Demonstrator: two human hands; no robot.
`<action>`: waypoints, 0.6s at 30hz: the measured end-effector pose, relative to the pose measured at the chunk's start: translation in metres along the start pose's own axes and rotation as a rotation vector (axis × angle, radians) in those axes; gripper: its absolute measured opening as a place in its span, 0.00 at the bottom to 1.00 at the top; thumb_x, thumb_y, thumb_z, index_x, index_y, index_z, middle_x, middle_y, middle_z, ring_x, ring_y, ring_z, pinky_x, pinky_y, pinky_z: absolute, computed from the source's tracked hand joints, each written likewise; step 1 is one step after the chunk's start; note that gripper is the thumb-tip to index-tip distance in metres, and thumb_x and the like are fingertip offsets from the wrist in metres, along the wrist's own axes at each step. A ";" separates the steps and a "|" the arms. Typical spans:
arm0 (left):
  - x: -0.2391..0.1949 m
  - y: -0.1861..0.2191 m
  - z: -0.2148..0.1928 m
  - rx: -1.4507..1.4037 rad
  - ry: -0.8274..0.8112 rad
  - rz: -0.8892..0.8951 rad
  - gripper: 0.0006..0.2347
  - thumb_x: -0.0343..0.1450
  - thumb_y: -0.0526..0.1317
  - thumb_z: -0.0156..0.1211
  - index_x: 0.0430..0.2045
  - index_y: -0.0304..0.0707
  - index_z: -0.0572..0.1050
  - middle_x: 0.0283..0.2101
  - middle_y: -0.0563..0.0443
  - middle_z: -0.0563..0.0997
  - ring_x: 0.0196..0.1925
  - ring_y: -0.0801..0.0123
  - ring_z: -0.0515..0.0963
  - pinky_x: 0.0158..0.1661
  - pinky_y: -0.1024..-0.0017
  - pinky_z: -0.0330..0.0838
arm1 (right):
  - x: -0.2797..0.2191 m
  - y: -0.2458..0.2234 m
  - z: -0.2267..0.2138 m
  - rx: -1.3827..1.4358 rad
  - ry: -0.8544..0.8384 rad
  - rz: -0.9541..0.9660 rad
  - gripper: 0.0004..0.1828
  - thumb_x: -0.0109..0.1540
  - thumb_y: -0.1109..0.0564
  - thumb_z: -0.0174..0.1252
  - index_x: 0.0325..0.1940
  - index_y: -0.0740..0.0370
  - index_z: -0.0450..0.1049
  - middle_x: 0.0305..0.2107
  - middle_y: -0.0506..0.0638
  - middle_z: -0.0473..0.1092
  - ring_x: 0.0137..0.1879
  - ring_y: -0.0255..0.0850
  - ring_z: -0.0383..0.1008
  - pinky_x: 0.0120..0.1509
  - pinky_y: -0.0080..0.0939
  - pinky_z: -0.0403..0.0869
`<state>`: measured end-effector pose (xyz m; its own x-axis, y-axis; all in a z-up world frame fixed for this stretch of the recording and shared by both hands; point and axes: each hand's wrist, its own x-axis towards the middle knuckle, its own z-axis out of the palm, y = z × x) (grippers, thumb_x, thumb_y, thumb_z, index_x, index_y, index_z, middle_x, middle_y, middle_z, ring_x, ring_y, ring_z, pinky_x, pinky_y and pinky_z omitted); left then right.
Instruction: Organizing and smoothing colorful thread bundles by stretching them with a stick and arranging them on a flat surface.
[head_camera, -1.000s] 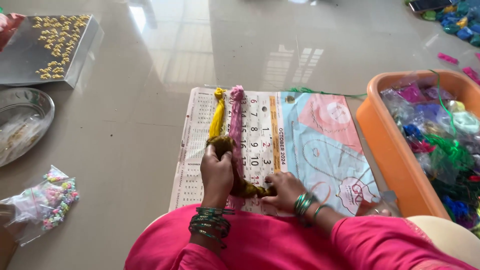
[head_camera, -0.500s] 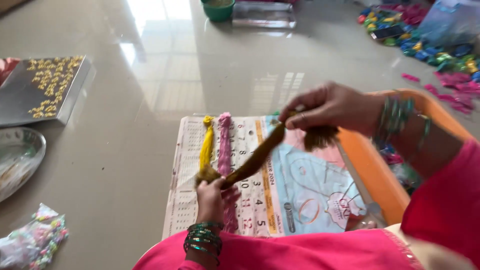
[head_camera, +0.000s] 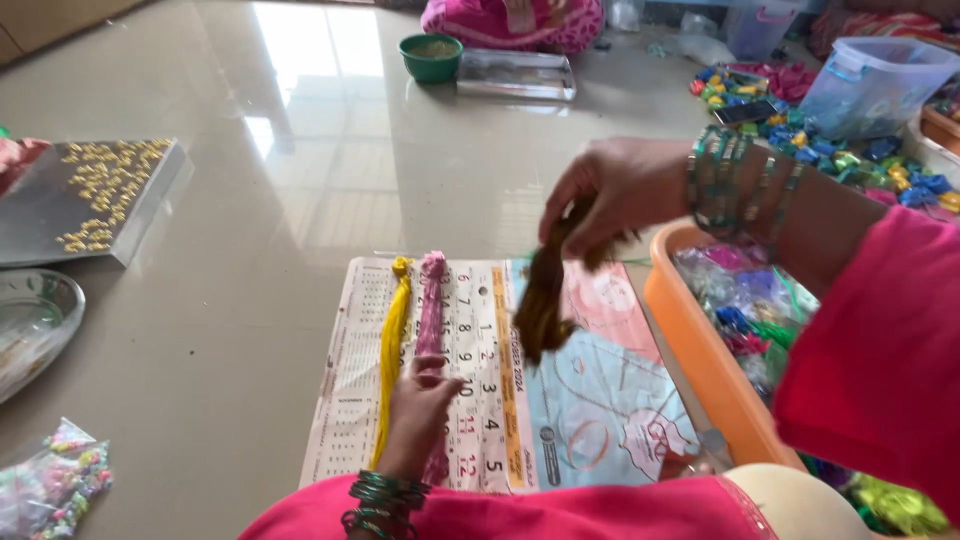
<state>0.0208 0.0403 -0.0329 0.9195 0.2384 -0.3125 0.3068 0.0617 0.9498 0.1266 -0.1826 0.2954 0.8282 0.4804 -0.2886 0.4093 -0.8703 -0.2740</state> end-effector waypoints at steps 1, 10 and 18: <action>-0.015 0.022 0.004 0.098 -0.037 0.111 0.24 0.64 0.37 0.69 0.54 0.36 0.70 0.45 0.39 0.80 0.42 0.62 0.81 0.38 0.67 0.81 | 0.003 0.008 0.003 -0.071 0.055 -0.081 0.16 0.54 0.56 0.72 0.46 0.56 0.84 0.33 0.48 0.83 0.36 0.35 0.83 0.43 0.38 0.80; -0.068 0.166 0.081 0.279 0.130 0.808 0.31 0.62 0.38 0.71 0.60 0.36 0.64 0.49 0.32 0.78 0.52 0.41 0.77 0.49 0.51 0.71 | -0.015 -0.029 0.025 0.234 -0.119 -0.043 0.15 0.56 0.51 0.68 0.43 0.61 0.85 0.27 0.50 0.81 0.28 0.35 0.77 0.35 0.38 0.77; -0.003 0.025 0.110 0.470 0.449 0.827 0.10 0.71 0.29 0.51 0.43 0.38 0.73 0.33 0.41 0.80 0.39 0.44 0.79 0.41 0.50 0.72 | -0.033 -0.002 -0.023 0.207 0.024 0.040 0.15 0.56 0.47 0.69 0.39 0.58 0.86 0.23 0.45 0.79 0.25 0.30 0.72 0.27 0.36 0.70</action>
<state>0.0531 -0.0659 -0.0099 0.7400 0.3777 0.5566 -0.2225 -0.6434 0.7325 0.1072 -0.1998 0.3266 0.8519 0.4414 -0.2820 0.2907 -0.8463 -0.4465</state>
